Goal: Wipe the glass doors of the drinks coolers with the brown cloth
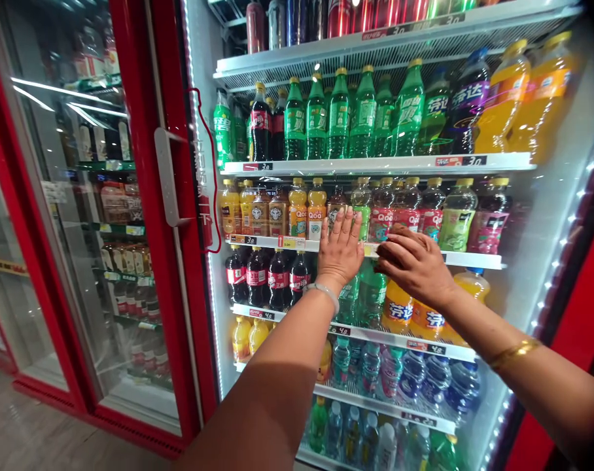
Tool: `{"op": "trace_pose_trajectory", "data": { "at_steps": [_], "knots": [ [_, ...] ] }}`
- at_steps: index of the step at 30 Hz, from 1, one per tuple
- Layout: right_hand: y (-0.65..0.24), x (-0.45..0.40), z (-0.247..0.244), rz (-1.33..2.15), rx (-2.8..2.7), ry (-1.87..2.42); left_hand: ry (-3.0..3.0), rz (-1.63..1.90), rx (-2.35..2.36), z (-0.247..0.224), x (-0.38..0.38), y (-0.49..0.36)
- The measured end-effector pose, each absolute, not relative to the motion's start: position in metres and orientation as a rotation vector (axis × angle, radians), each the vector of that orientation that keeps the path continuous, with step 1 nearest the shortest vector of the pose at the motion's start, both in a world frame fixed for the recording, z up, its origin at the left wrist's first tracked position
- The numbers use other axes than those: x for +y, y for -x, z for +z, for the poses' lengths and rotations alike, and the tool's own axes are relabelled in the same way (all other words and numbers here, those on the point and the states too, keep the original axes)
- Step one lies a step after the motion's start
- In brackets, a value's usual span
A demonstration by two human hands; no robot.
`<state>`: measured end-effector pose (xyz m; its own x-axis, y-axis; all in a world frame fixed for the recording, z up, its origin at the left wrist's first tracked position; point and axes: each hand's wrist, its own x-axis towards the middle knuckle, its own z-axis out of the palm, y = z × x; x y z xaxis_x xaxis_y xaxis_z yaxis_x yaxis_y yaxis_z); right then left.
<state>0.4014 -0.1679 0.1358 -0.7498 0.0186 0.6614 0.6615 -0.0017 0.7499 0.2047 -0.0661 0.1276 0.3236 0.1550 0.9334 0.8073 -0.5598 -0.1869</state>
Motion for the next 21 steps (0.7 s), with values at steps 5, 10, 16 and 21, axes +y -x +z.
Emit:
{"op": "trace_pose_trajectory", "data": {
  "at_steps": [5, 10, 16, 21],
  "knots": [
    [-0.412, -0.157, 0.171, -1.61, -1.591, 0.934, 1.934, -1.262, -0.849, 0.128, -0.068, -0.205],
    [-0.36, -0.138, 0.181, -1.568, -1.359, 0.964, 1.917, -1.276, -0.841, 0.126, -0.064, -0.206],
    [-0.382, -0.168, 0.134, -1.774, -1.84, 0.755, 1.933, -1.28, -0.838, 0.127, -0.064, -0.206],
    [-0.421, -0.177, 0.149, -1.805, -1.744, 0.896, 1.971, -1.284, -0.84, 0.13, -0.071, -0.204]
  ]
}}
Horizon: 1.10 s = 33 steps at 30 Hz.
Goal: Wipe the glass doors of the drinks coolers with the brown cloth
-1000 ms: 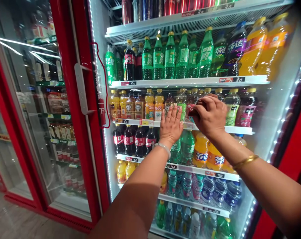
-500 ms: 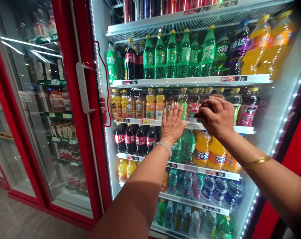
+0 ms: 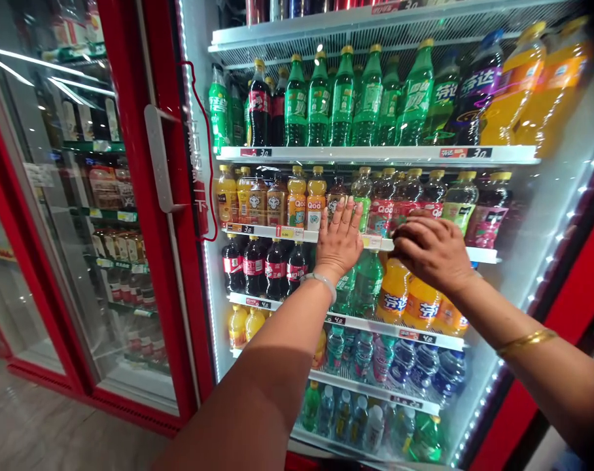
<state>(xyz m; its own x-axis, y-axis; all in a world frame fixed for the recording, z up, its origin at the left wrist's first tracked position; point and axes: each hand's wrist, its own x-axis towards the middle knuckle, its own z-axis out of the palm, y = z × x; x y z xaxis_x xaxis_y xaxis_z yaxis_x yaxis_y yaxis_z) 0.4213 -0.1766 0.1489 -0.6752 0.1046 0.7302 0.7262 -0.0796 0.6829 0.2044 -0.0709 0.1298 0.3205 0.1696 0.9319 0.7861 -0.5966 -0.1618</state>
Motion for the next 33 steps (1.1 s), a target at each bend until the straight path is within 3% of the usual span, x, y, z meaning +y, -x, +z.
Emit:
{"op": "trace_pose_trajectory", "data": {
  "at_steps": [6, 15, 19, 25, 33],
  "knots": [
    [-0.368, -0.149, 0.17, -1.609, -1.471, 1.03, 1.94, -1.29, -0.841, 0.128, -0.07, -0.205],
    [-0.411, -0.179, 0.109, -1.694, -1.845, 0.793, 1.941, -1.284, -0.823, 0.129, -0.069, -0.204],
    [-0.408, -0.168, 0.142, -1.732, -1.639, 0.916, 1.938, -1.297, -0.825, 0.128, -0.068, -0.205],
    [-0.374, -0.133, 0.192, -1.458, -1.444, 0.936, 1.928, -1.293, -0.831, 0.127, -0.065, -0.206],
    [-0.399, -0.165, 0.126, -1.529, -1.777, 0.883, 1.921, -1.295, -0.813, 0.127, -0.068, -0.204]
  ]
}}
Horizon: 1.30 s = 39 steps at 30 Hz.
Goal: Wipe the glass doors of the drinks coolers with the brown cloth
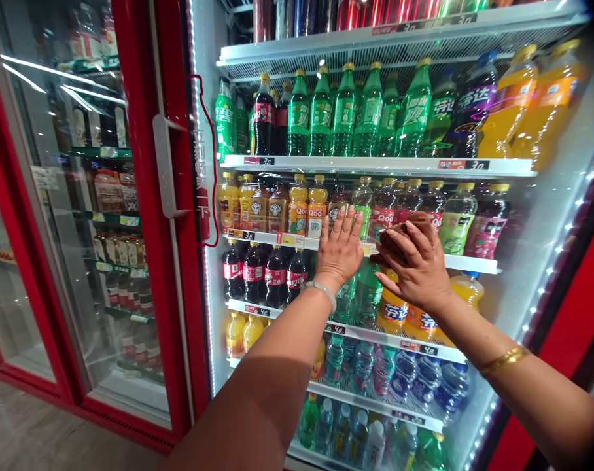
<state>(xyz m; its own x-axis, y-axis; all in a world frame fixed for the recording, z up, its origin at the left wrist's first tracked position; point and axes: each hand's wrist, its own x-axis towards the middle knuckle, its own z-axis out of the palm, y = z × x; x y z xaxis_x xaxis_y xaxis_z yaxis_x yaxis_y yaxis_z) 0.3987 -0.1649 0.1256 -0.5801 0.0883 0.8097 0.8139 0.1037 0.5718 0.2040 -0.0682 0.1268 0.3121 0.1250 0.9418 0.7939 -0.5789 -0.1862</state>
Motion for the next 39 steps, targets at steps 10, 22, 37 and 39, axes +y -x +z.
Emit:
{"op": "trace_pose_trajectory", "data": {
  "at_steps": [10, 22, 37, 39],
  "knots": [
    [-0.368, -0.135, 0.194, -1.426, -1.427, 0.944, 1.878, -1.299, -0.808, 0.126, -0.063, -0.206],
    [-0.409, -0.17, 0.139, -1.806, -1.693, 0.874, 1.895, -1.272, -0.821, 0.127, -0.063, -0.206],
    [-0.413, -0.177, 0.131, -1.721, -1.838, 0.811, 1.905, -1.302, -0.805, 0.126, -0.062, -0.205],
    [-0.427, -0.181, 0.139, -1.688, -1.795, 0.901, 1.921, -1.302, -0.803, 0.127, -0.062, -0.205]
  ]
}}
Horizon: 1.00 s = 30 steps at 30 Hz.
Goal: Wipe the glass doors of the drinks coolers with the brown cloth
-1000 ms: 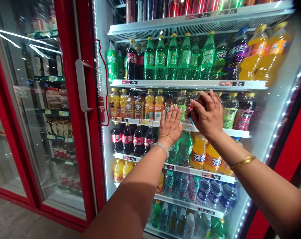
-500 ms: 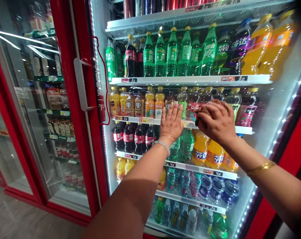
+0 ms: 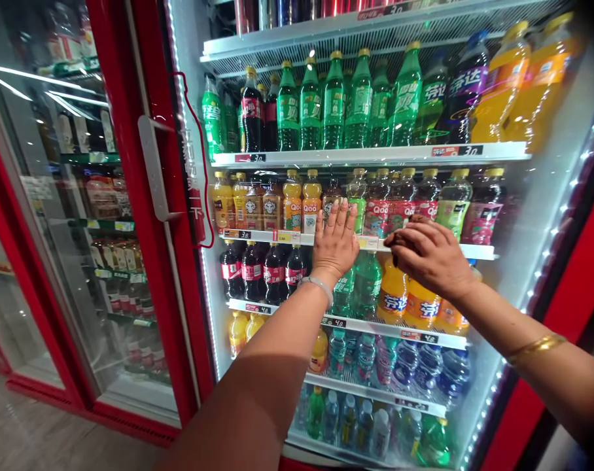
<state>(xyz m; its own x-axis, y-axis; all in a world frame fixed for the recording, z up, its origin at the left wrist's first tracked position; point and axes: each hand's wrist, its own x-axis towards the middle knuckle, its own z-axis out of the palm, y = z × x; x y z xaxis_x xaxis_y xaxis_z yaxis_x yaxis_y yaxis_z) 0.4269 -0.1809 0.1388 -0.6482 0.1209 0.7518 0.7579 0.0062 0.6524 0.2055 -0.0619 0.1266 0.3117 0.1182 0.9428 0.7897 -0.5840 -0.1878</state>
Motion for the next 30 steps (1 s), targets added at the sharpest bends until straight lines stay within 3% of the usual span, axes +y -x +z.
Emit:
{"op": "trace_pose_trajectory", "data": {
  "at_steps": [7, 11, 16, 20, 25, 30],
  "knots": [
    [-0.375, -0.143, 0.207, -1.387, -1.321, 1.148, 1.932, -1.295, -0.827, 0.127, -0.063, -0.205],
    [-0.353, -0.145, 0.177, -1.548, -1.608, 0.992, 1.916, -1.281, -0.834, 0.127, -0.063, -0.204],
    [-0.404, -0.176, 0.127, -1.662, -1.911, 0.758, 1.934, -1.273, -0.827, 0.127, -0.064, -0.204],
    [-0.436, -0.178, 0.15, -1.695, -1.679, 0.929, 1.957, -1.268, -0.825, 0.127, -0.066, -0.204],
    [-0.399, -0.149, 0.196, -1.539, -1.335, 1.016, 1.937, -1.28, -0.822, 0.127, -0.065, -0.204],
    [-0.378, -0.153, 0.168, -1.686, -1.606, 0.856, 1.91, -1.268, -0.82, 0.127, -0.065, -0.204]
  ]
}}
